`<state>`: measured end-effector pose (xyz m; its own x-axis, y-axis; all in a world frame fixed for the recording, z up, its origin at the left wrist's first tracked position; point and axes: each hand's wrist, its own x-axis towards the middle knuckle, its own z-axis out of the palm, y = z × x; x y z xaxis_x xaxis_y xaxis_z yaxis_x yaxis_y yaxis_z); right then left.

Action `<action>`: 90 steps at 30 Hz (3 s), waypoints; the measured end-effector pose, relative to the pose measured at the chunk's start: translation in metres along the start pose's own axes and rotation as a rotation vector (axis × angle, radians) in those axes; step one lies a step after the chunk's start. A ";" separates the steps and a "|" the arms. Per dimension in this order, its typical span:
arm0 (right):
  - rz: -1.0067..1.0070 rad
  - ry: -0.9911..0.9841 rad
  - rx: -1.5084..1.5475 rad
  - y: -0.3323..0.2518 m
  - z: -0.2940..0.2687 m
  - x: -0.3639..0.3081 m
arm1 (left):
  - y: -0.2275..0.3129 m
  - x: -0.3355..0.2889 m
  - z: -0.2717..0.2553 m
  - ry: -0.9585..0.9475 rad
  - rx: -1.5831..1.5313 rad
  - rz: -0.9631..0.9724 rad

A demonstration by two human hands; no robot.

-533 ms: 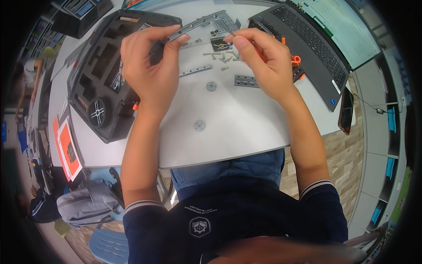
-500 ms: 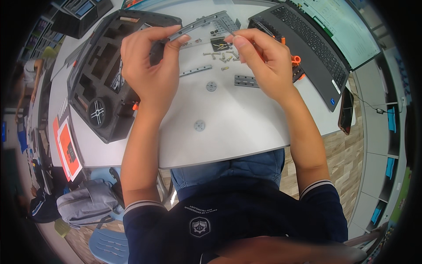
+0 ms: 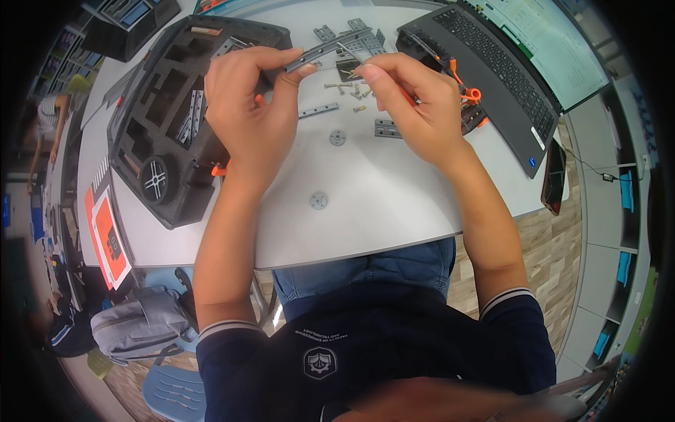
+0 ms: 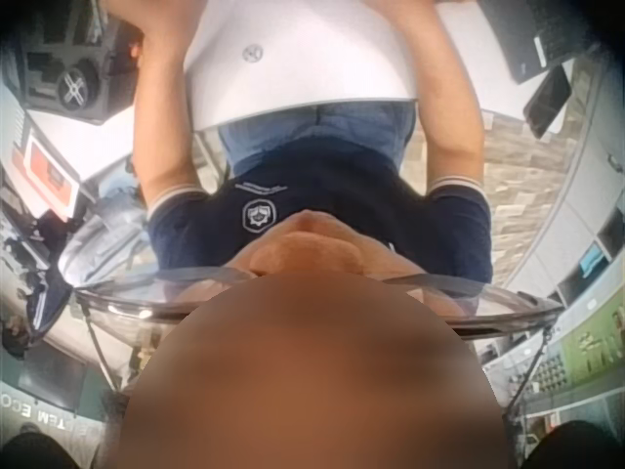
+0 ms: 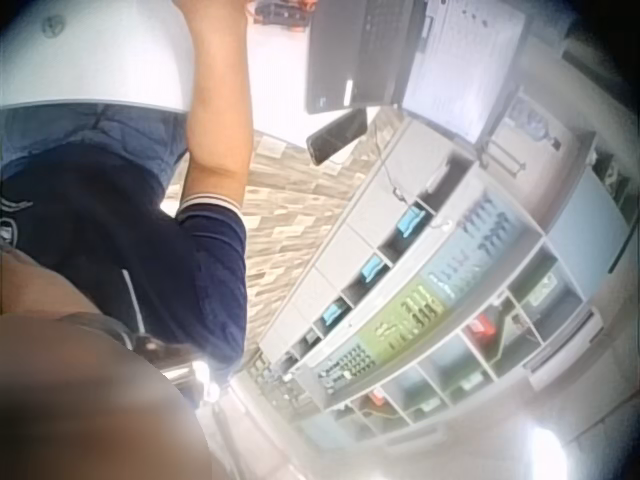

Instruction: The person uses an orange screwdriver to assemble small metal brackets and plates on a white table. They pick up parts from a black case, align them, and fasten them together, occasionally referencing a laptop screen.

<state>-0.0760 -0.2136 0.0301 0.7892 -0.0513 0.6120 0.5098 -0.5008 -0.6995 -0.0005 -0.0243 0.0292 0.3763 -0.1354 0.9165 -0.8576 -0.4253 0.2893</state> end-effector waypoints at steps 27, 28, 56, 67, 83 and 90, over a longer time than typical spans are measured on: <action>0.035 0.199 0.372 0.007 -0.004 0.008 | 0.004 0.000 -0.003 -0.081 0.057 0.165; 0.122 0.205 0.343 0.006 -0.006 0.008 | 0.005 0.000 -0.004 -0.083 0.062 0.166; 0.496 0.095 0.347 0.012 -0.030 0.019 | 0.003 -0.010 0.008 -0.245 0.144 0.076; 0.567 -0.061 -0.020 0.024 -0.023 0.017 | 0.003 -0.019 0.009 -0.546 0.294 -0.110; 0.489 -0.148 -0.273 0.023 -0.022 0.017 | 0.003 -0.017 -0.011 -0.919 0.688 -0.282; 0.528 -0.160 -0.280 0.030 -0.020 0.014 | 0.004 -0.019 -0.012 -0.938 0.665 -0.332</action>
<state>-0.0561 -0.2467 0.0254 0.9632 -0.2345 0.1318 -0.0553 -0.6522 -0.7560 -0.0155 -0.0130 0.0167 0.8912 -0.4142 0.1848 -0.4249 -0.9050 0.0211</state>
